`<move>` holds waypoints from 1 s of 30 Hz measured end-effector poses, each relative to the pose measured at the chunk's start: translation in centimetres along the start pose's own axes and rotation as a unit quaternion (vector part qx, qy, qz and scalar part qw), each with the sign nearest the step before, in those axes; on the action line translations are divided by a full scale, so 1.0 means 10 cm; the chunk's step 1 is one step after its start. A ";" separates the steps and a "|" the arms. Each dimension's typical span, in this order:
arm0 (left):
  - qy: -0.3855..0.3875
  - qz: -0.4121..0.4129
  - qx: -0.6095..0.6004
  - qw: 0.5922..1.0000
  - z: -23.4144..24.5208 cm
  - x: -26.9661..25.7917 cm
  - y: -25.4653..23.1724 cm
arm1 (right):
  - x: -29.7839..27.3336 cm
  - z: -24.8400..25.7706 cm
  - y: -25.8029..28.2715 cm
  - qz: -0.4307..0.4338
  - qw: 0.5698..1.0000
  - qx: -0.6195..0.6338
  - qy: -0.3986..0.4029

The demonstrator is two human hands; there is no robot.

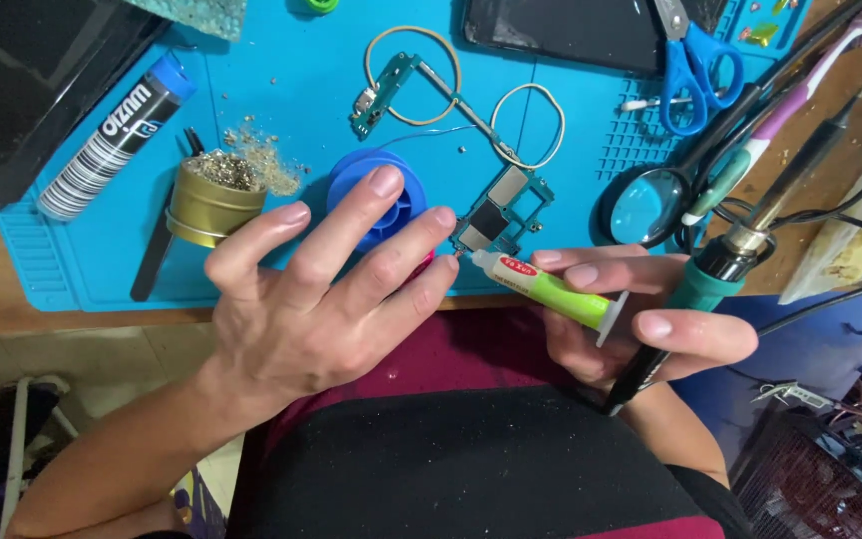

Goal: Soldering wires to a mobile phone motherboard and using scissors to trim components at a repair station.

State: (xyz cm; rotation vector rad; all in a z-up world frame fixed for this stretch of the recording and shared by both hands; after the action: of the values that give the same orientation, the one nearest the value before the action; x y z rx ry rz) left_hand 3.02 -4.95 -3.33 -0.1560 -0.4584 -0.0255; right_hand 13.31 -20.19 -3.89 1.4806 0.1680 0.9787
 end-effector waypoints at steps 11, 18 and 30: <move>-0.007 -0.012 -0.012 1.000 0.01 0.01 0.00 | -0.03 -0.07 0.01 -0.039 0.998 -0.040 0.042; -0.002 -0.018 -0.016 1.000 0.01 0.00 0.00 | -0.04 -0.08 0.01 -0.043 0.997 -0.041 0.041; -0.003 -0.017 -0.013 1.000 0.01 0.01 0.01 | -0.03 -0.10 0.00 -0.037 0.997 -0.031 0.059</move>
State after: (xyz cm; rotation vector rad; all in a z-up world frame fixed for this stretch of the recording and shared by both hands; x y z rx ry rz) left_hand 3.06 -4.88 -3.21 -0.1733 -0.4673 -0.0651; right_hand 12.44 -19.65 -4.18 1.3512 0.2752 1.0031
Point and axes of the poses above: each hand's wrist, its own x-axis towards the middle knuckle, its own z-axis out of the back of the hand, y = z × x, the point moved 8 cm from there along x, towards the middle knuckle, and after that the axes turned 1 degree about -z, right-handed, at the moved point
